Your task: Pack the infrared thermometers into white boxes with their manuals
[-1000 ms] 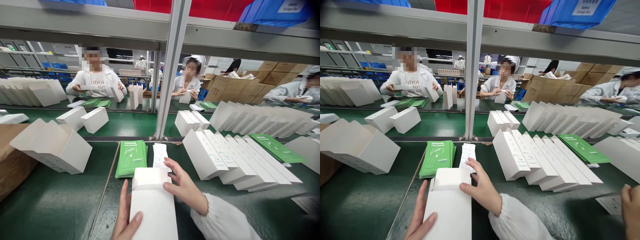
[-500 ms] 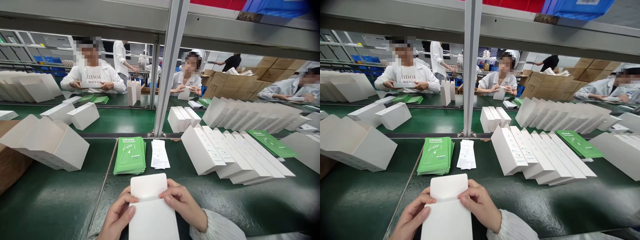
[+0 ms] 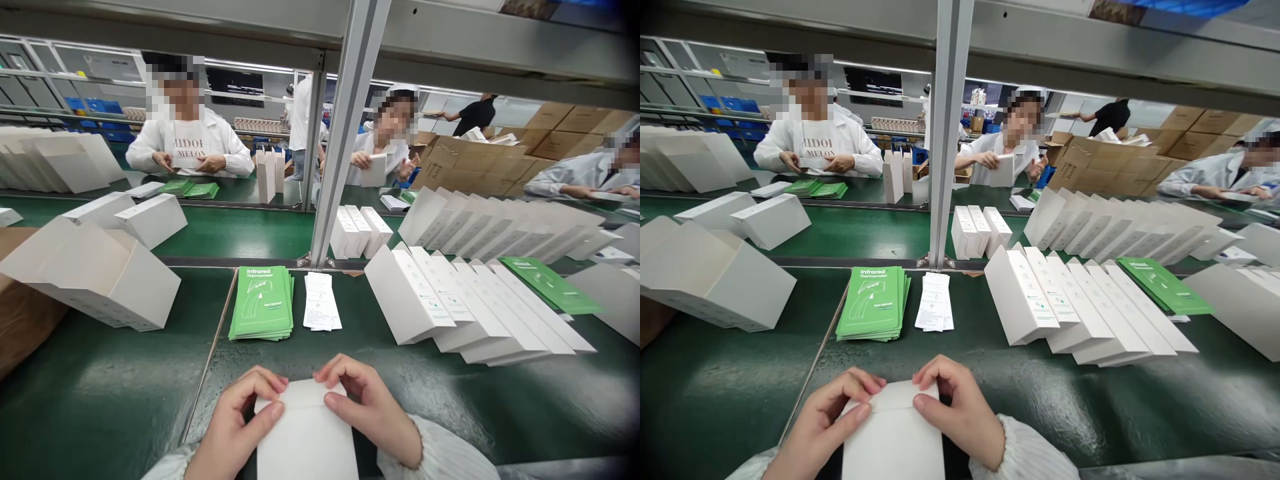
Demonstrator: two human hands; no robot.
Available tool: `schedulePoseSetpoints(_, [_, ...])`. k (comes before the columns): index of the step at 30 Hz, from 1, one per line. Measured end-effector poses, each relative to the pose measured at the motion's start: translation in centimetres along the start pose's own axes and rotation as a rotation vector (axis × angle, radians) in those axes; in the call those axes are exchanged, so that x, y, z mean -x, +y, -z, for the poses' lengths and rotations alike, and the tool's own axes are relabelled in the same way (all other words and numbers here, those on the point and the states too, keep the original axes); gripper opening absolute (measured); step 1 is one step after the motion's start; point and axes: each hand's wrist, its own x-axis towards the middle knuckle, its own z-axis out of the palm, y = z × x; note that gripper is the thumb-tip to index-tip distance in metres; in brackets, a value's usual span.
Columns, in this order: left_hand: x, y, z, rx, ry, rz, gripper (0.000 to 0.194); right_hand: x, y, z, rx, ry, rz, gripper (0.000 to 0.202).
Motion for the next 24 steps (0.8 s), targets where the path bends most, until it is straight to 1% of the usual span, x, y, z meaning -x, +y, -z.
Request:
schedulePoseSetpoints(1, [-0.1, 0.1, -0.1, -0.047, -0.003, 0.010, 0.008, -0.1, -0.1, 0.0, 0.025, -0.017, 0.016, 0.010])
schedulePoseSetpoints(3, [-0.2, 0.1, -0.3, -0.150, 0.000, 0.027, 0.014, -0.2, -0.2, 0.1, 0.073, -0.035, 0.063, 0.015])
schedulePoseSetpoints(5, [-0.2, 0.2, -0.3, -0.213, 0.017, 0.045, 0.018, -0.2, -0.2, 0.1, 0.109, -0.021, 0.081, 0.015])
schedulePoseSetpoints(11, [-0.6, 1.3, -0.3, -0.166, 0.061, 0.074, 0.018, -0.2, -0.6, -0.3, 0.084, 0.056, 0.002, 0.014])
schedulePoseSetpoints(16, [-0.9, 1.6, -0.5, -0.146, 0.069, 0.130, 0.018, -0.3, -0.4, -0.3, 0.009, 0.077, -0.047, 0.014])
schedulePoseSetpoints(19, [-0.7, 1.5, -0.3, -0.163, 0.013, 0.082, 0.020, -0.2, -0.2, -0.1, -0.022, 0.050, -0.033, 0.013])
schedulePoseSetpoints(22, [-0.1, 1.2, 0.1, -0.193, -0.062, -0.032, 0.023, 0.2, 0.0, 0.3, -0.014, -0.001, 0.011, 0.014])
schedulePoseSetpoints(24, [0.4, 0.8, 0.3, -0.236, -0.082, -0.082, 0.025, 0.5, 0.3, 0.5, -0.022, -0.046, 0.028, 0.018])
